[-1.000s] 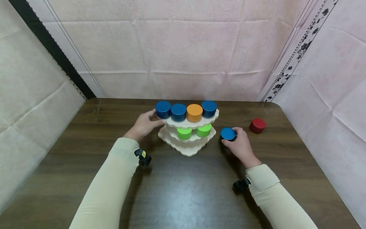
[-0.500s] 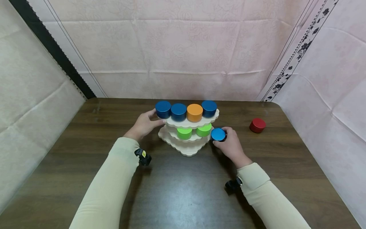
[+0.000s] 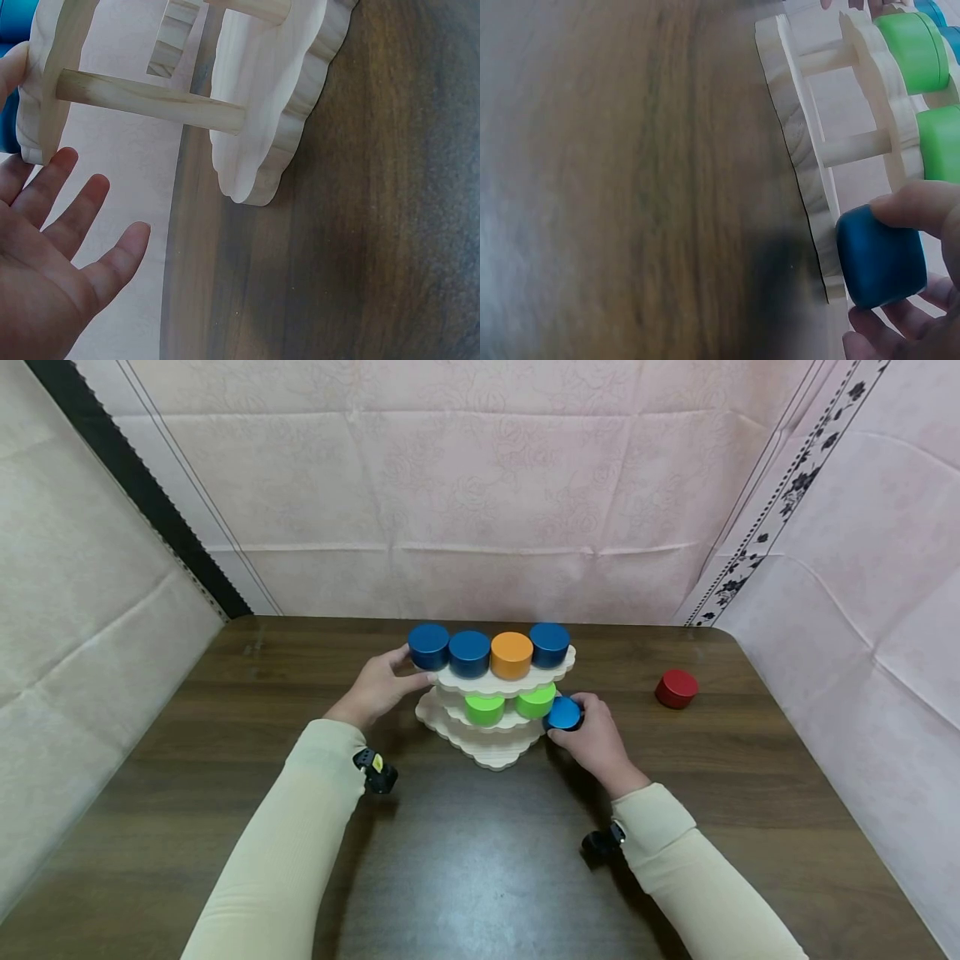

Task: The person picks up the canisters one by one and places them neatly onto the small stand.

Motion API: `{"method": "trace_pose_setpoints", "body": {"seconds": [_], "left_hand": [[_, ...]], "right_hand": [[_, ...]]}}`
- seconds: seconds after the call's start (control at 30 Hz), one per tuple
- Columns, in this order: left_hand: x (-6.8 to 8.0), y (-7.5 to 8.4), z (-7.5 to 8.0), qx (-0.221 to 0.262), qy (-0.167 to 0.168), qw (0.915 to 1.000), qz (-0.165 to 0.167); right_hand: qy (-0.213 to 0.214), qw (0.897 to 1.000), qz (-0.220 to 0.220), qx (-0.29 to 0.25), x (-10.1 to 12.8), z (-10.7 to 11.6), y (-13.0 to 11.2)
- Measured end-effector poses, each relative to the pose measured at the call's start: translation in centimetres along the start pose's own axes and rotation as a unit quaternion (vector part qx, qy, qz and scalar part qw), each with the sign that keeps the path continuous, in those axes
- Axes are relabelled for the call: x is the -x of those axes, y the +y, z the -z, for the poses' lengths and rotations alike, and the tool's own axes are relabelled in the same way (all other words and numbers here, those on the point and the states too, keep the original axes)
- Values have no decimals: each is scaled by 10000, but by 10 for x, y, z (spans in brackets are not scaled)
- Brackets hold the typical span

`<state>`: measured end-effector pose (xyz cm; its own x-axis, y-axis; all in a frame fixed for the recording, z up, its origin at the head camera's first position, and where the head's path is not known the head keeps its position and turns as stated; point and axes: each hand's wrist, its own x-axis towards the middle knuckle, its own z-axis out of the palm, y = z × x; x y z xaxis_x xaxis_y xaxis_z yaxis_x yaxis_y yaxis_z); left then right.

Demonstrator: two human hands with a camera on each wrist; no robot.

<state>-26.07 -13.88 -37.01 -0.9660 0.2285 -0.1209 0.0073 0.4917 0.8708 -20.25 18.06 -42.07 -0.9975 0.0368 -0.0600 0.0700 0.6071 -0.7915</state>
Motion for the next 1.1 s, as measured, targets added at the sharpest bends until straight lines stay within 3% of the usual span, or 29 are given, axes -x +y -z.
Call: {"method": "trace_pose_setpoints", "body": {"seconds": [0.47, 1.1], "left_hand": [[0, 0, -1, -79, 22, 10000, 16], [-1, -1, 0, -56, 12, 10000, 55]], "right_hand": [[-97, 9996, 12, -253, -4, -10, 0], [-92, 9993, 228, 288, -7, -22, -4]]}}
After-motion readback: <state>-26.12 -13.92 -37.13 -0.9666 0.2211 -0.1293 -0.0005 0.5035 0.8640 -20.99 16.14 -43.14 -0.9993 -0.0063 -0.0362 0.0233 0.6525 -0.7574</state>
